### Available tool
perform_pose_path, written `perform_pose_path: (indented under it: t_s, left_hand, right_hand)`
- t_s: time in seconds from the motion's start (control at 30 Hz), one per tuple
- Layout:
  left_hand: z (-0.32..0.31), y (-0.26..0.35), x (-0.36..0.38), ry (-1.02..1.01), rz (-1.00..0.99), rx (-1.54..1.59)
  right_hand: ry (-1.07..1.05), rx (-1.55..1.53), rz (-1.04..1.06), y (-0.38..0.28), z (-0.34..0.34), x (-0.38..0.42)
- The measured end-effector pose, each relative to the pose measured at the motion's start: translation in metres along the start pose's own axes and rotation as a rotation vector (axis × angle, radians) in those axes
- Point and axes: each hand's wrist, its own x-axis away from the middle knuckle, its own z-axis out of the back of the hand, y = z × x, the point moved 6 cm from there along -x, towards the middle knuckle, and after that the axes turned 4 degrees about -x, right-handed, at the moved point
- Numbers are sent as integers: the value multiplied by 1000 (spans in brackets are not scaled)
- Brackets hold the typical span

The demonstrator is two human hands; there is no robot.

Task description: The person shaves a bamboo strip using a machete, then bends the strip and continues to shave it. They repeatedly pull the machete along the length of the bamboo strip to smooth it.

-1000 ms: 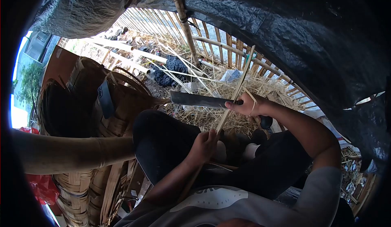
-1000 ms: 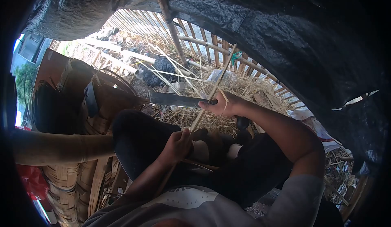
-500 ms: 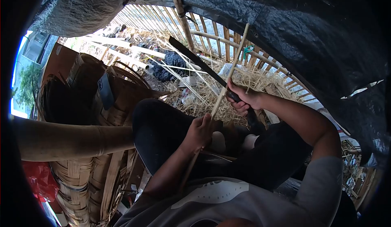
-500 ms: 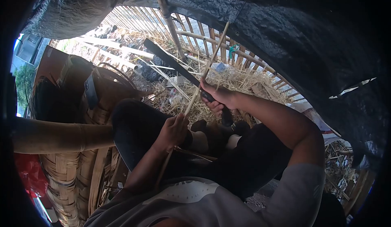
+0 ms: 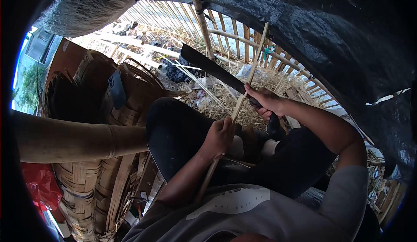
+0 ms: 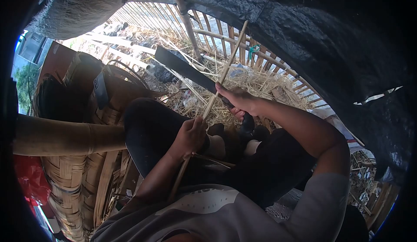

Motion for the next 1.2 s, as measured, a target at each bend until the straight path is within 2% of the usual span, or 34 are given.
perform_pose_path:
  t_s: [0.13,0.2,0.37,0.43,0.47,0.57,0.6,0.7,0.73,0.83,0.93,1.03,1.13,1.2]
  left_hand:
    - [0,-10,-1,-99,-61,82]
    - [5,-22,-2,-141,-92,94]
    - [9,-10,0,-45,-17,8]
    - [11,-3,0,66,59,-30]
    - [14,-5,-3,78,26,4]
    - [23,-18,-12,116,-51,38]
    - [22,-19,-14,124,-63,3]
    - [20,-16,-12,129,-54,50]
    - [18,-13,-10,125,-44,90]
    - [12,9,-5,242,-159,-182]
    - [6,33,7,192,-3,-227]
    - [0,35,7,181,-9,-234]
    - [6,26,0,235,-175,-315]
    - [10,18,-3,228,-156,-213]
  right_hand:
    - [-315,-151,-103,11,-6,0]
    - [-388,-147,-121,18,-7,-4]
    - [-554,-202,-162,15,-6,-11]
    - [-281,-20,-93,4,8,-22]
    - [-145,73,-58,-3,14,-26]
    - [170,584,200,-33,-1,-9]
    - [339,746,317,-42,-3,-8]
    - [337,602,290,-40,-13,1]
    - [248,337,112,-22,-13,-6]
    - [34,22,-131,-14,-22,-2]
    - [-152,-79,-128,-8,-21,-8]
    - [-577,-294,-207,2,-29,-3]
    - [-439,-200,-131,4,-19,-15]
    - [-98,114,54,-8,-7,-22]
